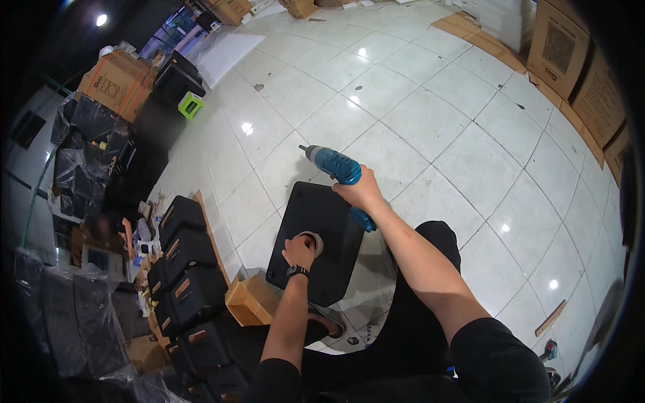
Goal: The person sits on the floor and uses a cordless drill to fasten screws into a black plastic speaker enclosure. They then insert a circular foam gasket into the enclosure's central opening and press it into place.
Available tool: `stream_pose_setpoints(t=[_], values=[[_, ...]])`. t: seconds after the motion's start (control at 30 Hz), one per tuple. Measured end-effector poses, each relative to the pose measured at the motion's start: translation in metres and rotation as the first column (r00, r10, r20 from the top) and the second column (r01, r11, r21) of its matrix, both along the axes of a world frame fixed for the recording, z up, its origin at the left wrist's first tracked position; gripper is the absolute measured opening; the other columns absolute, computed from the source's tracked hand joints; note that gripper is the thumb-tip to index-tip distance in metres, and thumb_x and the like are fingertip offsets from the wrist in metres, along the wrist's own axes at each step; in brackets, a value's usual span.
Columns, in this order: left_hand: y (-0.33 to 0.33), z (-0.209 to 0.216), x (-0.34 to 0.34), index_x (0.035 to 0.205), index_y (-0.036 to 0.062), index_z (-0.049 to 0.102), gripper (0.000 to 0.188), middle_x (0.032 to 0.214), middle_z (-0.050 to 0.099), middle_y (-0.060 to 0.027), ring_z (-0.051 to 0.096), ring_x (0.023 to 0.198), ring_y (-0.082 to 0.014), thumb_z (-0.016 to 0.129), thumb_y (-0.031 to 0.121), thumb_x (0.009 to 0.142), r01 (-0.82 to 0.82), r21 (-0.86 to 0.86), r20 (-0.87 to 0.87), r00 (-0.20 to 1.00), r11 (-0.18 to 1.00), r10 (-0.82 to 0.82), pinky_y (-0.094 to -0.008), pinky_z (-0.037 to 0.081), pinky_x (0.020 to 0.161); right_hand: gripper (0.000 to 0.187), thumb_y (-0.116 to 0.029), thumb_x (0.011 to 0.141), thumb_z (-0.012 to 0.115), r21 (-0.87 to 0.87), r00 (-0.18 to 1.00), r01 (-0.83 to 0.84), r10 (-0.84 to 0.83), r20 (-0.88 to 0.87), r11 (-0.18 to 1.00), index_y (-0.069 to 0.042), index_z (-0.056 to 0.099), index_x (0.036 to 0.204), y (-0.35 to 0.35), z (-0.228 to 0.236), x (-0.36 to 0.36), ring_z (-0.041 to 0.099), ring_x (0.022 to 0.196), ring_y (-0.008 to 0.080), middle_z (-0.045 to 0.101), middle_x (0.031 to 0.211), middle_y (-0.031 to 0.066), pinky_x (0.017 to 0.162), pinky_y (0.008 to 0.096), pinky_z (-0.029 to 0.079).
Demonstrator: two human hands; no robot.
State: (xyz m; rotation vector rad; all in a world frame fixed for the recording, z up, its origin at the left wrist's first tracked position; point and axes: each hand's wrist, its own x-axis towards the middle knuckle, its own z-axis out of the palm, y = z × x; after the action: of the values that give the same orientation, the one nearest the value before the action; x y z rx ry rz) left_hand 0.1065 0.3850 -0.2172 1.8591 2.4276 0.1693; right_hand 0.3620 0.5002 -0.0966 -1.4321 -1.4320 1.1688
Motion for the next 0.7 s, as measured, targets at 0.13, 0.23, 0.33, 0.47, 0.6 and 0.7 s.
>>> stream_pose_setpoints(t=[0.13, 0.23, 0.33, 0.47, 0.6, 0.7], values=[[-0.012, 0.009, -0.017, 0.088, 0.0096, 0.076, 0.011, 0.095, 0.076, -0.0050, 0.070, 0.089, -0.0263, 0.078, 0.017, 0.080, -0.055, 0.204, 0.271, 0.963, 0.977, -0.002, -0.0423, 0.055, 0.081, 0.029, -0.018, 0.075, 0.076, -0.047, 0.993, -0.028, 0.022, -0.119, 0.998, 0.001, 0.074, 0.097, -0.010, 0.003, -0.002, 0.075, 0.081, 0.0332, 0.076, 0.091, 0.0202, 0.075, 0.0406, 0.059], [-0.027, 0.030, -0.024, 0.084, 0.0040, 0.072, 0.009, 0.092, 0.077, -0.0072, 0.072, 0.080, -0.0185, 0.077, 0.011, 0.082, -0.232, 0.270, 0.643, 0.766, 0.935, 0.004, -0.0329, 0.056, 0.073, 0.029, -0.015, 0.077, 0.080, -0.140, 0.967, -0.161, 0.127, -0.223, 0.977, -0.001, 0.073, 0.103, -0.014, -0.004, 0.006, 0.068, 0.065, 0.0164, 0.074, 0.083, 0.0089, 0.062, 0.0337, 0.056], [-0.071, 0.054, -0.029, 0.086, 0.0013, 0.068, 0.005, 0.098, 0.077, -0.0090, 0.070, 0.088, -0.0104, 0.072, 0.002, 0.087, -0.393, 0.277, 0.935, 0.319, 0.877, -0.153, -0.0260, 0.054, 0.078, 0.026, -0.006, 0.082, 0.076, -0.077, 0.882, -0.437, 0.410, -0.234, 0.896, -0.003, 0.071, 0.107, -0.020, -0.022, 0.014, 0.057, 0.057, 0.0112, 0.065, 0.077, 0.0015, 0.057, 0.0301, 0.049], [-0.158, 0.125, -0.029, 0.099, 0.0028, 0.070, 0.010, 0.104, 0.077, -0.0089, 0.069, 0.093, -0.0110, 0.069, -0.003, 0.091, -0.489, 0.374, 0.927, 0.171, 0.788, -0.334, -0.0251, 0.053, 0.084, 0.029, 0.001, 0.088, 0.074, -0.070, 0.759, -0.613, 0.562, -0.329, 0.787, -0.006, 0.071, 0.116, -0.068, -0.041, 0.019, 0.061, 0.069, 0.0103, 0.069, 0.095, -0.0003, 0.063, 0.0295, 0.052], [-0.258, 0.165, -0.051, 0.105, 0.0012, 0.071, 0.011, 0.104, 0.077, -0.0064, 0.065, 0.088, -0.0078, 0.067, -0.003, 0.096, -0.615, 0.302, 0.923, -0.003, 0.728, -0.385, -0.0238, 0.052, 0.079, 0.037, 0.002, 0.086, 0.077, -0.054, 0.694, -0.677, 0.612, -0.378, 0.734, -0.004, 0.071, 0.122, -0.163, -0.026, 0.006, 0.063, 0.071, 0.0112, 0.065, 0.089, -0.0018, 0.067, 0.0296, 0.054], [-0.306, 0.193, -0.064, 0.109, 0.0008, 0.069, 0.012, 0.107, 0.074, -0.0065, 0.067, 0.091, -0.0101, 0.061, -0.001, 0.100, -0.644, 0.311, 0.875, -0.094, 0.699, -0.476, -0.0249, 0.055, 0.082, 0.042, 0.000, 0.084, 0.082, -0.124, 0.656, -0.706, 0.579, -0.483, 0.697, -0.002, 0.070, 0.124, -0.240, 0.003, 0.009, 0.065, 0.073, 0.0134, 0.066, 0.088, 0.0005, 0.069, 0.0302, 0.055]])
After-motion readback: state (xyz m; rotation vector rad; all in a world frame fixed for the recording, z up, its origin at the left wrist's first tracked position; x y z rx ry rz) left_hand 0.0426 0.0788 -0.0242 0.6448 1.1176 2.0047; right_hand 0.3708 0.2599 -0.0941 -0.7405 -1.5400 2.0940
